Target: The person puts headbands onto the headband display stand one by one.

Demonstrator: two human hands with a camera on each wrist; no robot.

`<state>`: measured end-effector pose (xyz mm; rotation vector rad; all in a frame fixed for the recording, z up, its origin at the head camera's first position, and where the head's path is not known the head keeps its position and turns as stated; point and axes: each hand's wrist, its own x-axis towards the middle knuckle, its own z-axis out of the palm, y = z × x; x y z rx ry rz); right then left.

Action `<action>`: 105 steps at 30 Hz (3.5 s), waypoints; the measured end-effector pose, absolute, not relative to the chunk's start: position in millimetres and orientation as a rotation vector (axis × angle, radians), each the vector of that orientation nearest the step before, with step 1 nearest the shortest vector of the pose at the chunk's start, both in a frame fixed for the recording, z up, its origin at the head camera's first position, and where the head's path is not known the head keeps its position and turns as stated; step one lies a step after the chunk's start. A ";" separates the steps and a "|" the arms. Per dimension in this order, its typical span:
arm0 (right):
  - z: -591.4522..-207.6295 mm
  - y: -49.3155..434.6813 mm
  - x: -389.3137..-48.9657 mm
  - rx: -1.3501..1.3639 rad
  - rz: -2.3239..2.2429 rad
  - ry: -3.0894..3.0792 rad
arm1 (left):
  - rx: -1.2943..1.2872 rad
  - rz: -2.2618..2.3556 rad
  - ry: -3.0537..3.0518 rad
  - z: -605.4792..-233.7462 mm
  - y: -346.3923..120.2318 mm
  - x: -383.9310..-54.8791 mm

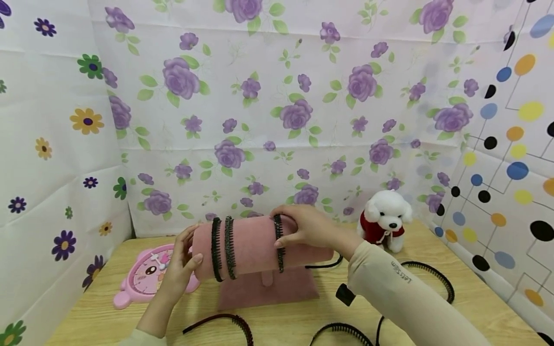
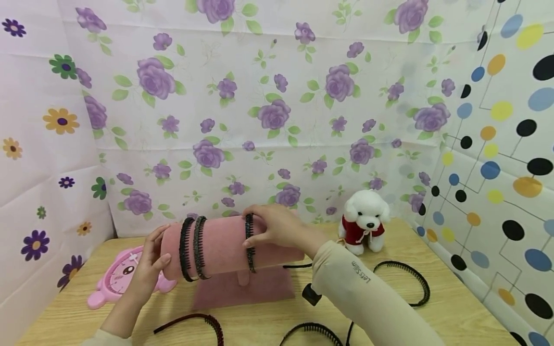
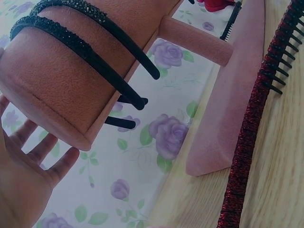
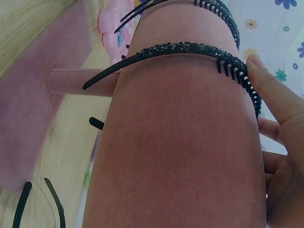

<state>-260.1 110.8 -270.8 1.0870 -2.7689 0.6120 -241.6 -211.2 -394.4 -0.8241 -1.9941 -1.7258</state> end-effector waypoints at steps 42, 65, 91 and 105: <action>-271.4 64.8 -258.3 1.137 0.498 -2.731 | -0.782 -1.702 -2.027 -395.0 -212.9 -241.7; -271.6 45.8 -255.6 1.130 0.433 -2.741 | -0.779 -1.690 -2.013 -395.9 -212.8 -241.9; -271.9 32.4 -253.2 1.103 0.418 -2.776 | -0.775 -1.675 -2.019 -394.5 -213.5 -242.7; -262.7 44.5 -243.7 1.169 0.481 -2.764 | -0.780 -1.681 -2.020 -395.5 -214.4 -241.9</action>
